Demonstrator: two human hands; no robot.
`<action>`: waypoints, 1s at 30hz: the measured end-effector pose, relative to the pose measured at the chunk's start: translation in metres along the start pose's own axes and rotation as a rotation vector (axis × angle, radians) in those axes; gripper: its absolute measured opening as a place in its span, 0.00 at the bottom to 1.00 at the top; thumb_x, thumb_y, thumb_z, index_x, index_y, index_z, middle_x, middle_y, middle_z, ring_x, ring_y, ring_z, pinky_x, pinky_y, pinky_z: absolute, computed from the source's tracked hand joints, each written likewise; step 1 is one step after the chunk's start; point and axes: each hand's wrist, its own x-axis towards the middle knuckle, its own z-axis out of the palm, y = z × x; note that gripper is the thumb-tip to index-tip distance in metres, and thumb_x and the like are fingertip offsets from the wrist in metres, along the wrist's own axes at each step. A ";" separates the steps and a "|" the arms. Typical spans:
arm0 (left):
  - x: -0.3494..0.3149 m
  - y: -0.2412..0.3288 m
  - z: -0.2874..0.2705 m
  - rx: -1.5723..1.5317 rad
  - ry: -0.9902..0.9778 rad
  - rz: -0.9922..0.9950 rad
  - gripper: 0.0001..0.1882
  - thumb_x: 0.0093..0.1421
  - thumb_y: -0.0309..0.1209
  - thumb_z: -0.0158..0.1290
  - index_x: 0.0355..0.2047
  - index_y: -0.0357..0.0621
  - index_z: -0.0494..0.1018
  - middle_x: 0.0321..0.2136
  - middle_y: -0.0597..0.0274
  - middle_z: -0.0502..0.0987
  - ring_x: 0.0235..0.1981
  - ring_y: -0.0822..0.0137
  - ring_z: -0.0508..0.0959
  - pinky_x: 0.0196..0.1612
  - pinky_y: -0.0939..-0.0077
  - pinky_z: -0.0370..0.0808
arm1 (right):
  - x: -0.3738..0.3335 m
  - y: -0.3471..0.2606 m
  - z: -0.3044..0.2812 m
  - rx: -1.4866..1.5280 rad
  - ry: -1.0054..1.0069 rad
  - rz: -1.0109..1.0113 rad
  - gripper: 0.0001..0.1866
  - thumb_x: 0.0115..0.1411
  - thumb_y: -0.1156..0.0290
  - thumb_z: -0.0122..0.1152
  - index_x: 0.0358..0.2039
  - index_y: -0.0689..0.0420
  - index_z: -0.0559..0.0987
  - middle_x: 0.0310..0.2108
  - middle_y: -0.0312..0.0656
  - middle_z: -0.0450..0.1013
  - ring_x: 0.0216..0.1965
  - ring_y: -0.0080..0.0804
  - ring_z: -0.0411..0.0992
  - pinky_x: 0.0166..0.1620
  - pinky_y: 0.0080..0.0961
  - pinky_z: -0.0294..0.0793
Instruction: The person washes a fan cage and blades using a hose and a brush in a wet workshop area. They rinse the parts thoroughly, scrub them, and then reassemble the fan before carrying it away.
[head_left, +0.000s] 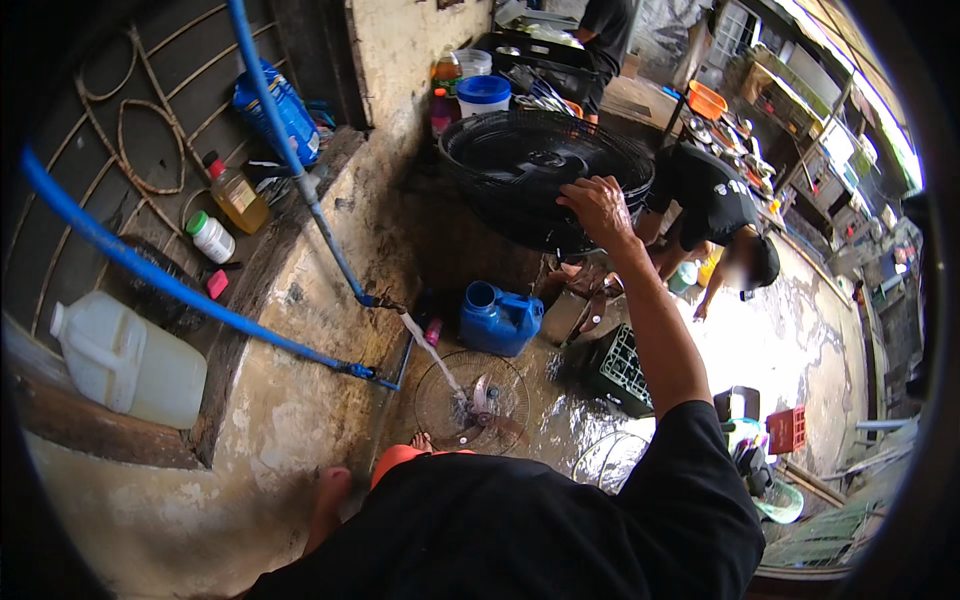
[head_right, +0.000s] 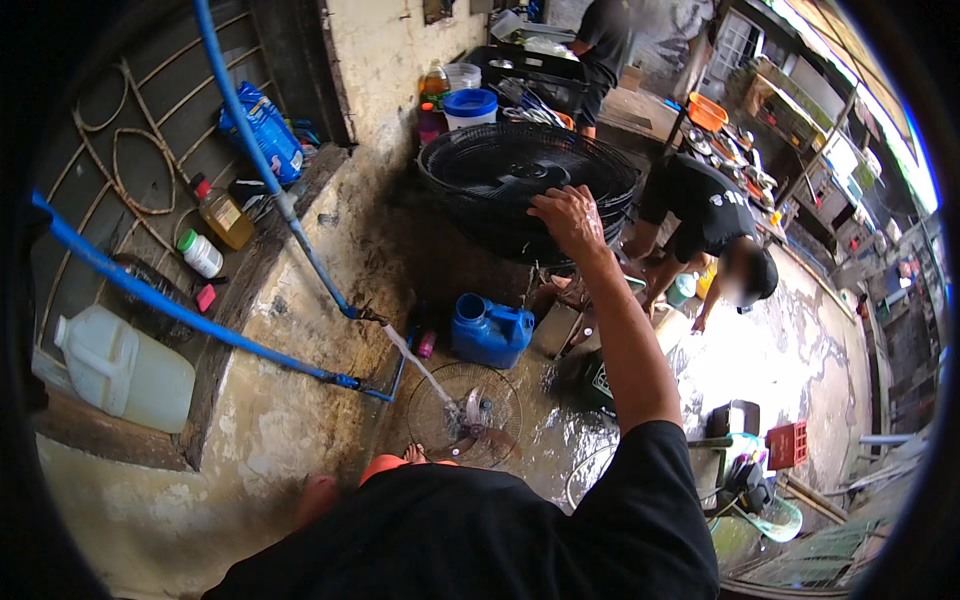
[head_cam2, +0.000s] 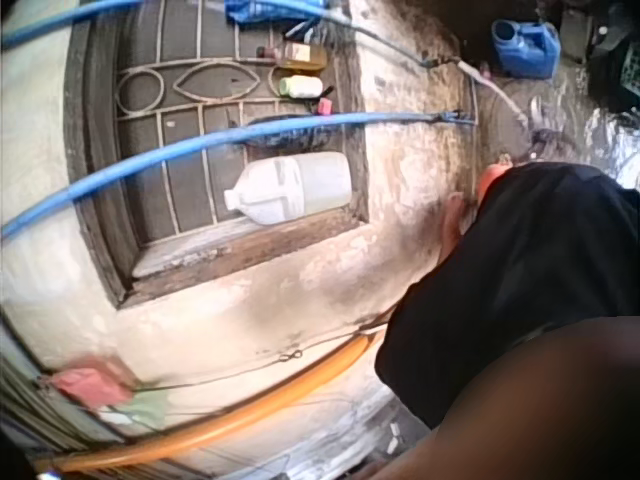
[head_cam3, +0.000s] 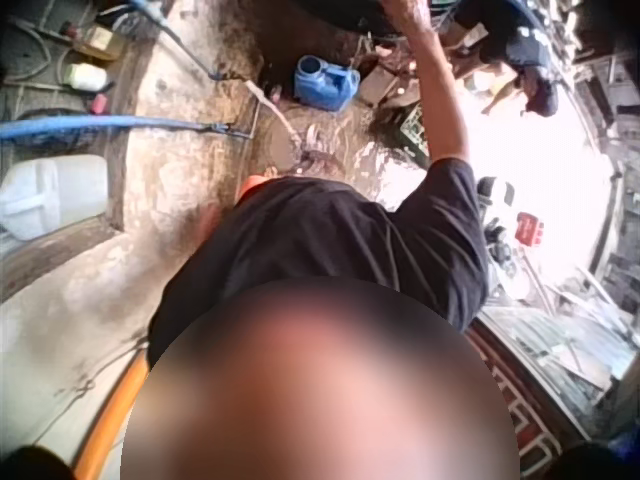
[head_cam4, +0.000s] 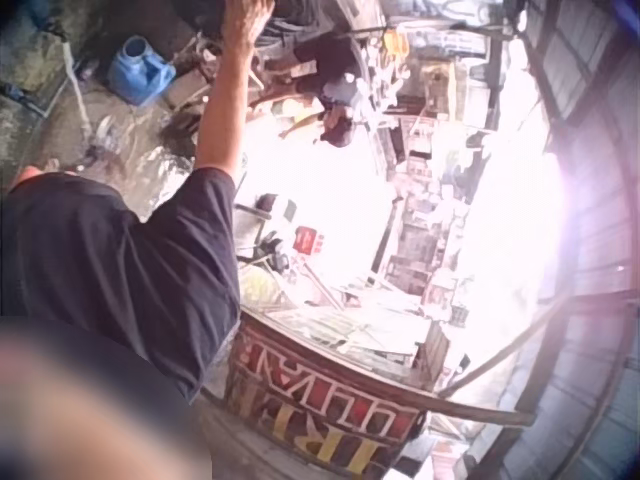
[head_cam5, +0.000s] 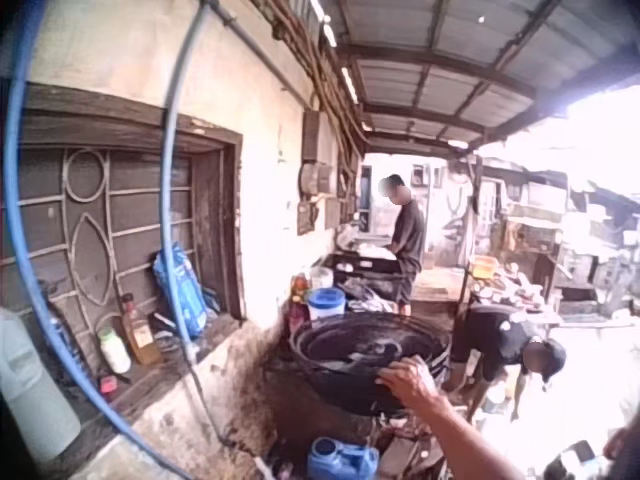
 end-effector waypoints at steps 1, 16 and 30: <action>0.003 0.025 0.012 -0.091 -0.026 0.091 0.06 0.60 0.31 0.57 0.33 0.41 0.77 0.21 0.67 0.75 0.23 0.72 0.73 0.26 0.73 0.72 | -0.007 -0.002 0.001 0.017 0.044 0.012 0.12 0.59 0.58 0.61 0.36 0.51 0.83 0.31 0.36 0.77 0.38 0.35 0.73 0.46 0.35 0.65; 0.049 0.357 0.256 0.412 -0.467 0.783 0.14 0.64 0.30 0.55 0.48 0.37 0.73 0.35 0.61 0.80 0.35 0.72 0.78 0.42 0.76 0.76 | -0.196 -0.041 0.087 -0.051 0.653 0.701 0.24 0.58 0.59 0.65 0.51 0.55 0.71 0.48 0.49 0.69 0.47 0.47 0.69 0.53 0.45 0.66; 0.270 0.019 0.384 1.027 -0.735 0.316 0.12 0.59 0.27 0.56 0.43 0.35 0.74 0.36 0.50 0.80 0.36 0.58 0.81 0.44 0.65 0.78 | -0.642 -0.334 0.471 0.558 -0.842 1.369 0.18 0.50 0.71 0.61 0.44 0.55 0.78 0.43 0.49 0.71 0.49 0.51 0.69 0.53 0.44 0.71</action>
